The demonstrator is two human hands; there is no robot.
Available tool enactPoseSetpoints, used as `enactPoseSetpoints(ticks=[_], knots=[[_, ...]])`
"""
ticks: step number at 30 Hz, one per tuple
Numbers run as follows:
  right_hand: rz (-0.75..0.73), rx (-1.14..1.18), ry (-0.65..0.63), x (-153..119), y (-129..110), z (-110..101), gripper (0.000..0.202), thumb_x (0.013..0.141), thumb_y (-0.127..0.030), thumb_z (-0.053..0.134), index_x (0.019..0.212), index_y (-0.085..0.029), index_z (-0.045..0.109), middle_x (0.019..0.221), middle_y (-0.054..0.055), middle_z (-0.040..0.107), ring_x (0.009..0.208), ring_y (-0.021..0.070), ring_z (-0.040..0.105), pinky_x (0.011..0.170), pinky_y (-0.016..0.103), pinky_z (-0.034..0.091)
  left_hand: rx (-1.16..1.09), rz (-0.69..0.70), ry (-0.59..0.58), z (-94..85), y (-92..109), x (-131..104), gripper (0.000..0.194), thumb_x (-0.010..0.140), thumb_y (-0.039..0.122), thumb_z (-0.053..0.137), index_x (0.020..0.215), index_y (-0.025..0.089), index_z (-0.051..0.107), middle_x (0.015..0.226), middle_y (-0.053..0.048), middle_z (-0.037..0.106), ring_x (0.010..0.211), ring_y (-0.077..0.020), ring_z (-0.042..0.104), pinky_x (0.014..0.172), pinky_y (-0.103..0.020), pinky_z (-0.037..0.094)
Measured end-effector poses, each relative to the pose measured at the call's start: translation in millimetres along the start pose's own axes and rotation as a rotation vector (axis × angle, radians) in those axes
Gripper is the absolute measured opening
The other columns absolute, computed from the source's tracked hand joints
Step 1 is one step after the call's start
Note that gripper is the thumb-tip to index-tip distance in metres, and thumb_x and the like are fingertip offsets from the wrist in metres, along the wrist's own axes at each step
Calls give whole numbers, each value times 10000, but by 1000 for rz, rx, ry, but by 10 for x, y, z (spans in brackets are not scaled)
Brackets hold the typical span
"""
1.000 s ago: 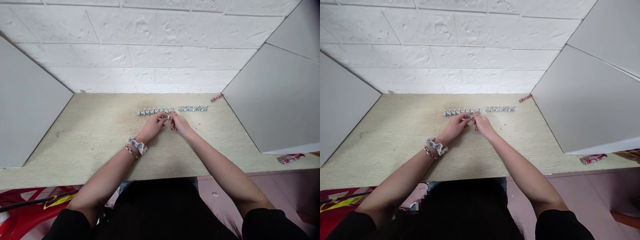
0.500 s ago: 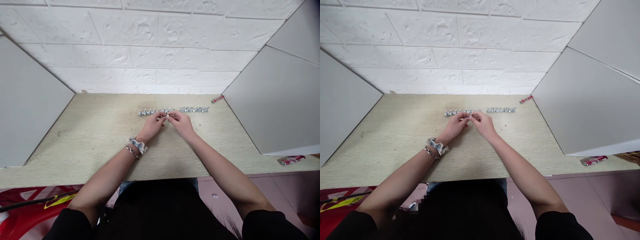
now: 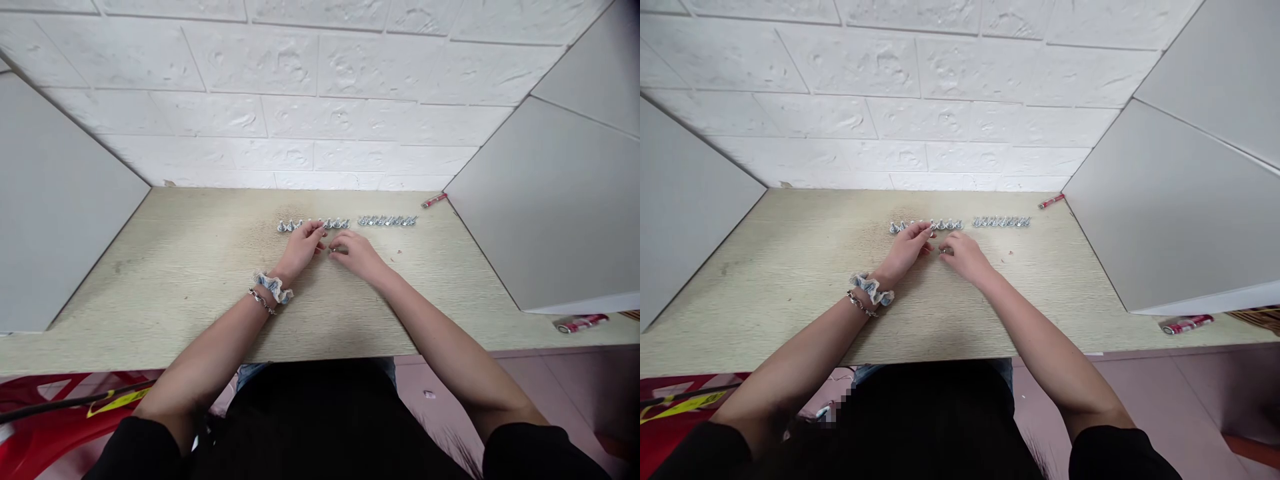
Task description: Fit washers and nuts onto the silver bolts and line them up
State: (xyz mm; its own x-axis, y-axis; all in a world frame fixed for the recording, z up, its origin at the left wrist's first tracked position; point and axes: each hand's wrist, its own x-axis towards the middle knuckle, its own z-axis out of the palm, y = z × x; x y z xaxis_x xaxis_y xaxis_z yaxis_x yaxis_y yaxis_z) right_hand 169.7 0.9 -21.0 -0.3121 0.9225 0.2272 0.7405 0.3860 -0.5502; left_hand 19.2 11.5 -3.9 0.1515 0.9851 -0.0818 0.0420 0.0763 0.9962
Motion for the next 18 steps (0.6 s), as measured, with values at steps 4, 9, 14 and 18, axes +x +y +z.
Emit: enactPoseSetpoints(ticks=[4, 9, 14, 18], knots=[[-11, 1, -53, 2, 12, 39, 76, 689, -230, 675, 751, -189, 656, 910, 50, 617, 942, 207, 550, 850, 367, 427, -71, -15, -58, 15, 4, -30, 77, 820, 193, 535, 871, 140, 557, 761, 7, 596, 516, -41, 520, 502, -163, 407], [-42, 6, -84, 3, 30, 48, 131, 682, -282, 686, 775, -195, 657, 947, 57, 615, 983, 230, 528, 852, 393, 409, -213, -69, -129, 21, -14, -40, 126, 800, 206, 571, 909, 145, 552, 728, 13, 599, 539, -55, 544, 529, -181, 431], [-39, 56, -26, -11, -35, 40, 203, 716, -363, 642, 829, -196, 623, 967, 58, 606, 954, 217, 533, 825, 370, 405, -380, -135, -154, 7, -27, -41, 116, 787, 209, 591, 871, 137, 554, 749, -9, 608, 590, -66, 559, 523, -179, 433], [67, 158, 111, -36, -139, -5, 175, 743, -362, 588, 785, -194, 558, 839, 24, 599, 823, 180, 540, 739, 320, 411, -447, -164, -163, -2, -16, -48, 92, 798, 223, 579, 805, 132, 569, 745, -13, 611, 650, -62, 562, 600, -174, 448]])
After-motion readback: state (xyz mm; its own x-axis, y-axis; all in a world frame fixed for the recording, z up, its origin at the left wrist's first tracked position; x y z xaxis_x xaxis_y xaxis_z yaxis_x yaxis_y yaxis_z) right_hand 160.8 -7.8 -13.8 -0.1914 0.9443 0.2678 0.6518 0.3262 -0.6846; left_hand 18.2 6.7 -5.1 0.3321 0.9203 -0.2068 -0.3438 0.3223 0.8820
